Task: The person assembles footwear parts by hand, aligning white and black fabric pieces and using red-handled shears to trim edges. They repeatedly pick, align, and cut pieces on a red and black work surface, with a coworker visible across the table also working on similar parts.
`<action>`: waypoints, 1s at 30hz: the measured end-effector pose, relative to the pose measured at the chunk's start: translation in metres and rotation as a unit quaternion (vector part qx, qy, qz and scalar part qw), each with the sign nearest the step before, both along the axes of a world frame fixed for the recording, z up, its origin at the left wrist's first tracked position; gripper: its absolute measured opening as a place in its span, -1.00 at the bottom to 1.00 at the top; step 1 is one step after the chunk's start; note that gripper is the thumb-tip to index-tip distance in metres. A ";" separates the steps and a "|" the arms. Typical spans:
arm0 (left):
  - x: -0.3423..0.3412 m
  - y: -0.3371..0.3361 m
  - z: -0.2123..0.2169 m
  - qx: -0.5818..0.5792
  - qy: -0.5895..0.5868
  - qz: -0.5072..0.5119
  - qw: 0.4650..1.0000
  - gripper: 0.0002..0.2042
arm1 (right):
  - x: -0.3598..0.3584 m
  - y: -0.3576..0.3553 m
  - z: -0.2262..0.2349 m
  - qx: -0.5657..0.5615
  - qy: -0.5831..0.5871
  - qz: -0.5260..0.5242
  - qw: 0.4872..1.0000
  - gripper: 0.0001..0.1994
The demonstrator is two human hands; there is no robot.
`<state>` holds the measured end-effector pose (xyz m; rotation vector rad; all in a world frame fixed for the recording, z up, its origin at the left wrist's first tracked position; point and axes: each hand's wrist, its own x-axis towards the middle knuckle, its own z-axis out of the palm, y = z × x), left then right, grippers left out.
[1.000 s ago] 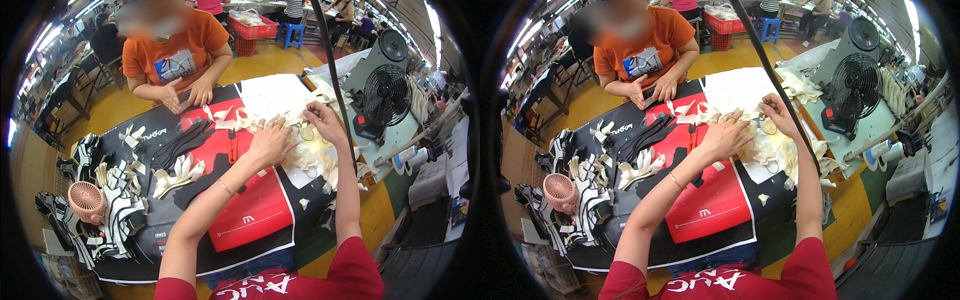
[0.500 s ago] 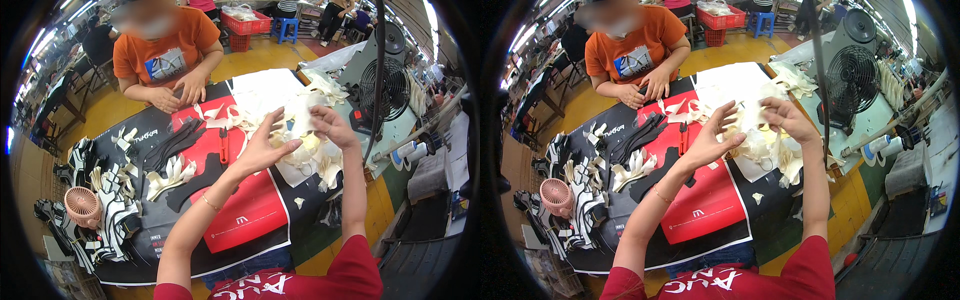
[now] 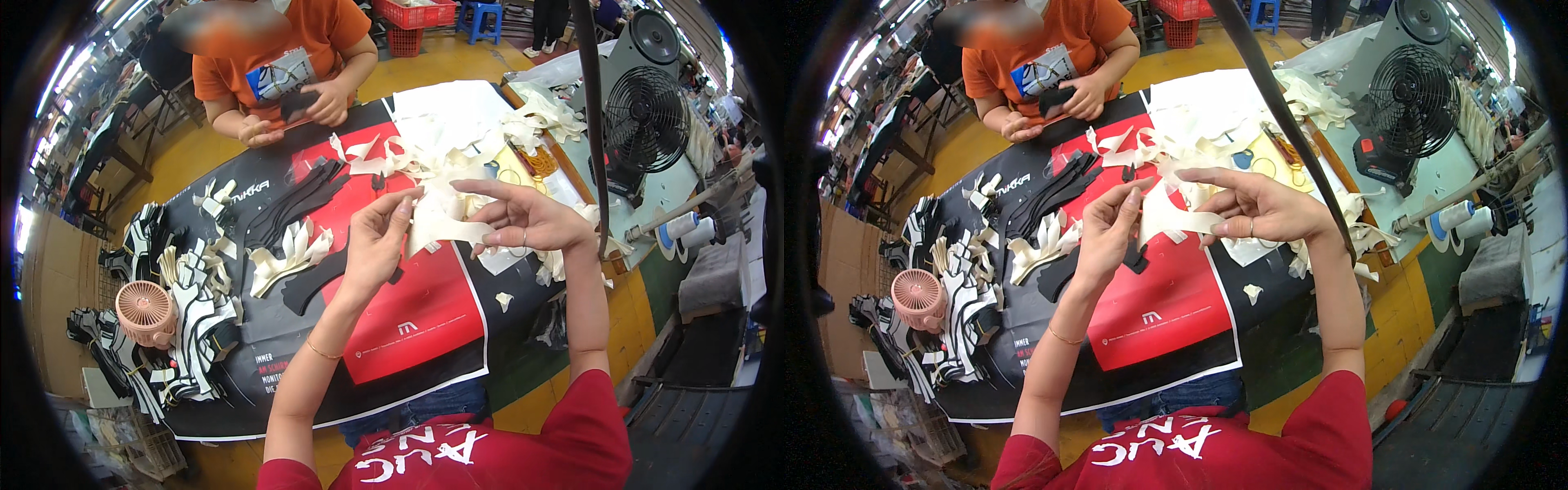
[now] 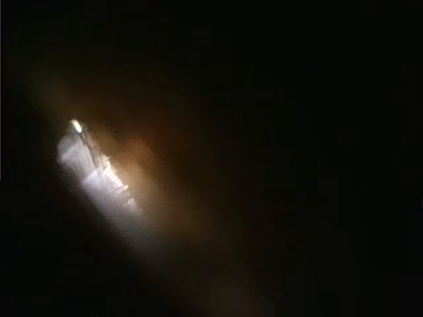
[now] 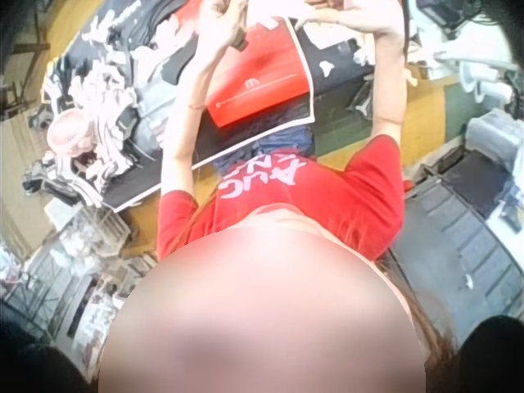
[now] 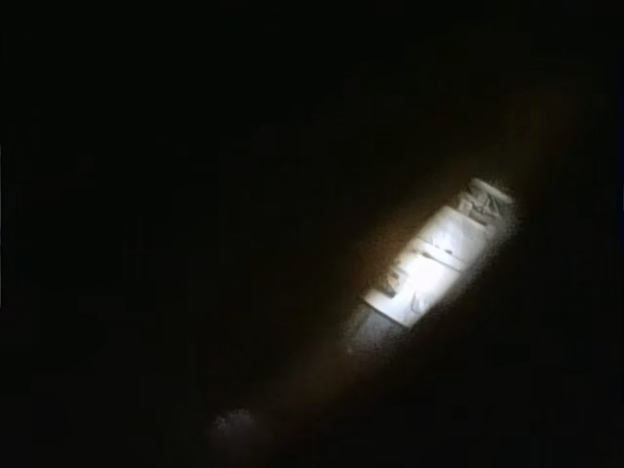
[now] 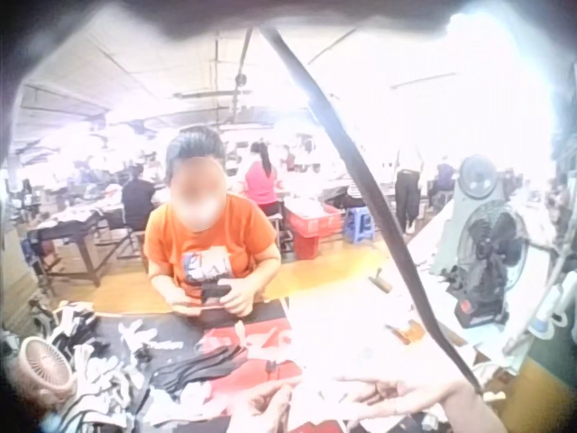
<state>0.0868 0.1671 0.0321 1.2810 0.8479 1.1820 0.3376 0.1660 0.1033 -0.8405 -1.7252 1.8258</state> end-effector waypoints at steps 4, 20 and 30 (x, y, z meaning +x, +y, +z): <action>-0.008 0.006 -0.008 0.046 -0.019 0.107 0.993 -0.71 | -0.005 -0.002 0.001 -0.031 0.007 0.014 0.999 -0.19; -0.003 -0.008 -0.041 0.023 0.173 0.043 0.984 -0.75 | -0.018 -0.011 -0.001 -0.113 0.152 -0.115 0.975 -0.29; 0.012 -0.089 -0.011 0.081 0.175 -0.127 0.973 -0.18 | -0.019 -0.036 -0.032 -0.062 0.148 -0.143 0.977 -0.35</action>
